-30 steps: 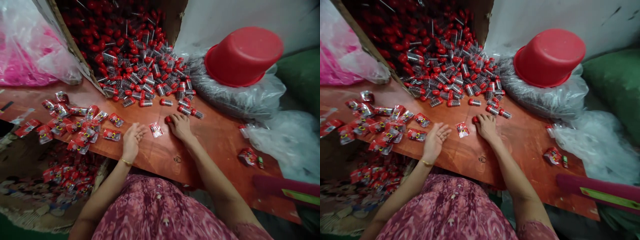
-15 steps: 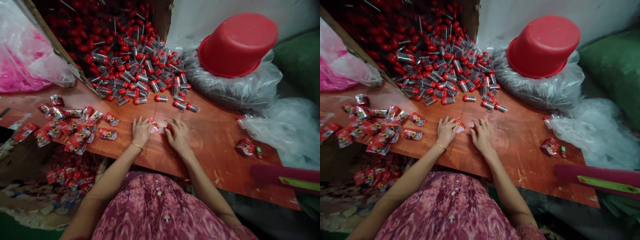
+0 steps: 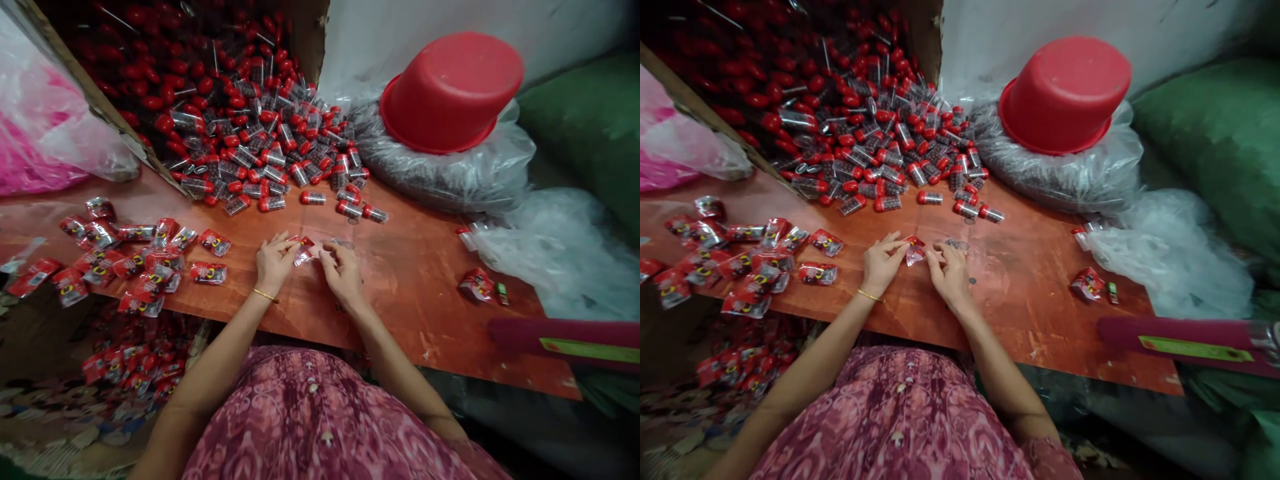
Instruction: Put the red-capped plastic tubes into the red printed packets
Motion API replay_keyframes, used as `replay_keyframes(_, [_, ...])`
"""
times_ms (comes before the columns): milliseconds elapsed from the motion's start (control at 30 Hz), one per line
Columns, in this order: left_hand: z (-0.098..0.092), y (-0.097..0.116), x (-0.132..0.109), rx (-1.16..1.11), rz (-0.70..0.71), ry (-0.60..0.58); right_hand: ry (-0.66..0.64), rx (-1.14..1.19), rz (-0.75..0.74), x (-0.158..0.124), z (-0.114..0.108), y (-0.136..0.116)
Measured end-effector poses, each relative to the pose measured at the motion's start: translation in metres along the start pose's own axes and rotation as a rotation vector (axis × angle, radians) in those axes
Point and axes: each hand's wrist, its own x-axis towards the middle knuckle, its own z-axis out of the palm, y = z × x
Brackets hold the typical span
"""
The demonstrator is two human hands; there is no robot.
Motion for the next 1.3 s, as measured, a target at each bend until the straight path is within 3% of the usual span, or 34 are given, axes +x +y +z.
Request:
replay_keyframes(133, [-0.004,0.016,-0.011,-0.039,0.05,0.045,-0.076,0.394,0.228,0.009,0.014,-0.014])
replay_keyframes(233, [-0.008,0.022,-0.015,-0.075,0.047,0.092,-0.076,0.568,0.253,0.012,0.02,-0.021])
replay_keyframes(300, [-0.012,0.024,-0.017,-0.132,-0.045,0.117,-0.054,0.576,0.234,0.01,0.019,-0.023])
replay_keyframes(367, [-0.015,0.025,-0.022,-0.235,-0.225,0.008,-0.018,0.525,0.21,0.007,0.018,-0.023])
replay_keyframes(467, [-0.016,0.028,-0.031,-0.465,-0.556,-0.324,0.078,0.415,0.201,0.0,0.016,-0.022])
replay_keyframes(533, [-0.013,0.031,-0.036,-0.613,-0.68,-0.406,0.121,0.368,0.191,-0.005,0.015,-0.022])
replay_keyframes(700, [-0.005,0.04,-0.04,-0.895,-0.592,-0.113,0.017,0.373,0.125,-0.013,0.015,-0.024])
replay_keyframes(900, [-0.004,0.044,-0.04,-0.936,-0.634,-0.143,0.026,0.287,0.049,-0.022,0.018,-0.022])
replay_keyframes(1000, [-0.006,0.044,-0.038,-0.916,-0.65,-0.079,-0.054,0.118,-0.068,-0.014,0.006,-0.014])
replay_keyframes(1100, [-0.01,0.042,-0.034,-0.91,-0.703,-0.06,-0.174,-0.255,-0.236,0.013,-0.021,0.004])
replay_keyframes(1200, [-0.012,0.039,-0.032,-0.935,-0.732,-0.087,-0.441,-0.589,-0.394,0.045,-0.05,0.025])
replay_keyframes(1300, [-0.012,0.037,-0.032,-0.957,-0.76,-0.105,-0.673,-0.723,-0.531,0.06,-0.067,0.036])
